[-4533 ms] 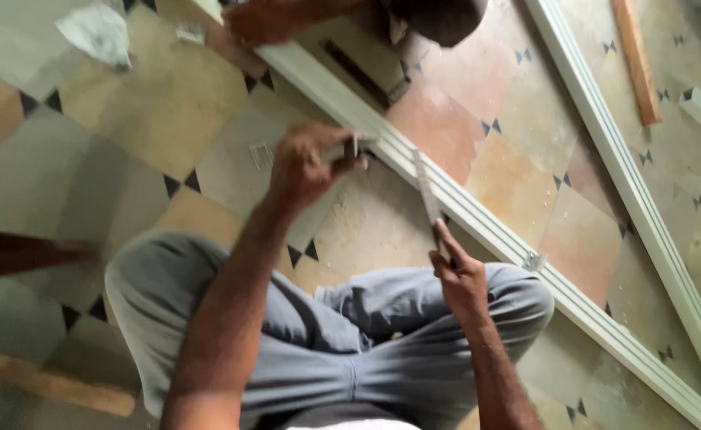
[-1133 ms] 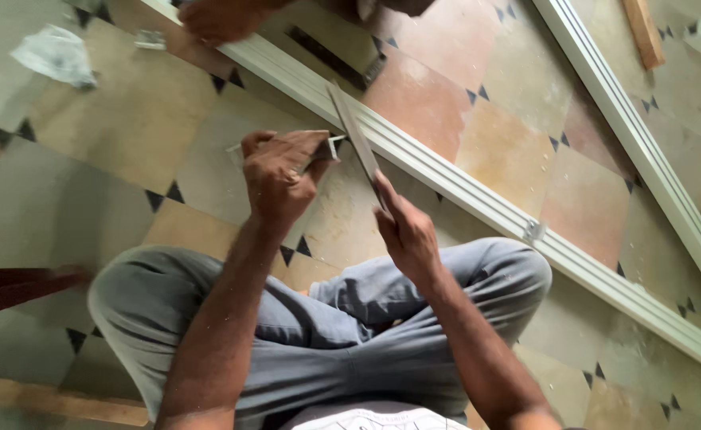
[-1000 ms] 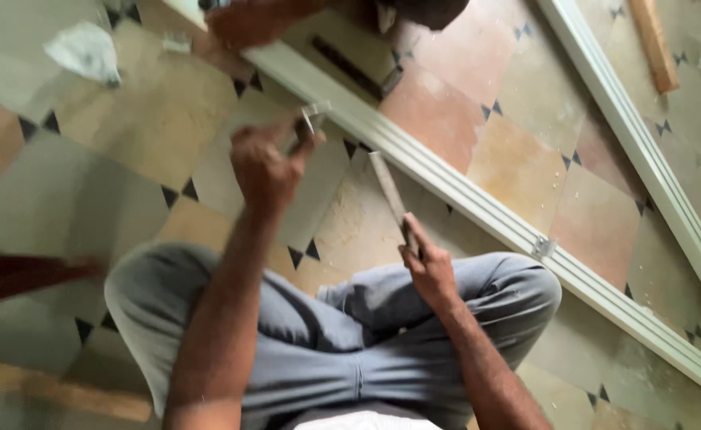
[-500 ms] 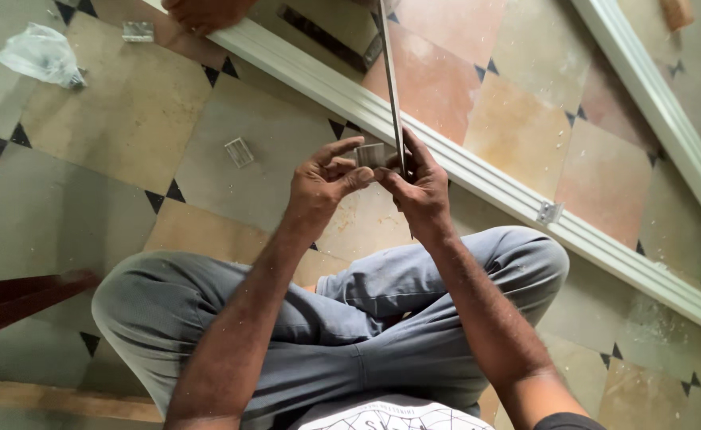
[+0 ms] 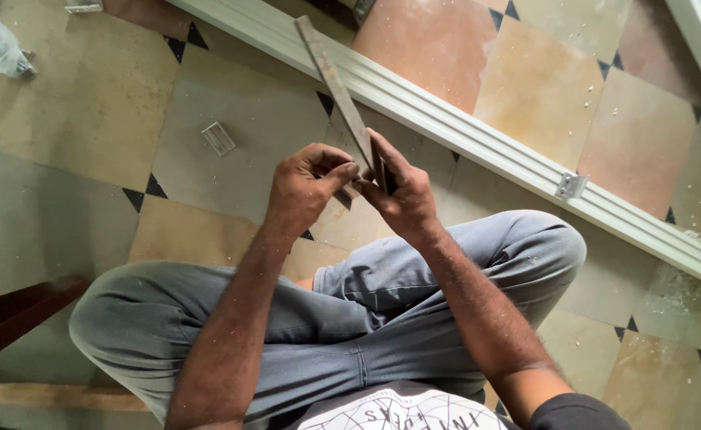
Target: The person sits cross-legged on the floor and uses a metal file to smooth the edges of a small, rectangular metal piece. They hold the piece in their left hand and file it with their right hand, occasionally turning the piece to work on different sides.
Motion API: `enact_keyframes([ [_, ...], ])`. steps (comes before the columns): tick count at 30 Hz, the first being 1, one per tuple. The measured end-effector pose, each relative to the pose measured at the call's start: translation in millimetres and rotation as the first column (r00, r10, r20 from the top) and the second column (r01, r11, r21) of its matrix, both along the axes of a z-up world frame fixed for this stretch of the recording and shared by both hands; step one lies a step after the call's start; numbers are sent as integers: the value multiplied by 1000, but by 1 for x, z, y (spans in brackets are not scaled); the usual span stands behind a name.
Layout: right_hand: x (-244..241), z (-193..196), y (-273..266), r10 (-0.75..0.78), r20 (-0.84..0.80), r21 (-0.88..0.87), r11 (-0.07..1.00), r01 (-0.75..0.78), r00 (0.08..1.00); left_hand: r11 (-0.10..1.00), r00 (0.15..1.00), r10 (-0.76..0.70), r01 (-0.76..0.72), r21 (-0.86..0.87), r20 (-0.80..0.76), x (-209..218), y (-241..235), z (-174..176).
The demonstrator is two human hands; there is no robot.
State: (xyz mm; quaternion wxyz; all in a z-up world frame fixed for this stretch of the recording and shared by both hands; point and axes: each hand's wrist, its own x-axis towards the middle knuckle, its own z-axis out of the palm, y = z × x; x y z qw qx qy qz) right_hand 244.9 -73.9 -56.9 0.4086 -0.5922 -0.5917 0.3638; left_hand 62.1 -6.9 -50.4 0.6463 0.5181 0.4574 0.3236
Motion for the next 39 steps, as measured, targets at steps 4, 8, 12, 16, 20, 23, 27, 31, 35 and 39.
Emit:
enact_keyframes([
  [4,1,1,1,-22,-18,-37,999,22,1000,956,992,51,-15,-293,116,-4,3,-5],
  [8,5,-4,4,-56,-108,-40,998,52,993,979,987,152,-142,-145,56,-5,8,-15],
  [12,9,-2,3,-99,-141,-95,992,86,985,982,980,173,-164,-91,99,-9,12,-10],
  [16,9,1,3,-48,-126,-38,998,44,991,997,999,-41,42,58,-16,-3,4,-1],
  [20,6,1,1,-25,-119,5,1000,26,993,996,999,44,-41,-81,26,-6,1,-8],
  [23,7,-3,-1,-51,-132,6,999,52,990,977,977,178,-162,-138,117,-11,4,-19],
  [27,6,-10,-1,-119,-350,-12,992,123,929,945,938,259,-196,-261,231,-14,11,-28],
  [31,3,-18,-2,-232,-455,-16,967,253,860,966,945,41,46,-255,325,10,-4,-34],
  [35,-5,-19,-3,-201,-449,-58,979,196,871,954,921,113,5,-300,372,17,-12,-37],
  [39,-9,-3,-3,-143,-188,-136,984,118,972,909,879,359,-253,-331,315,6,2,-45],
])
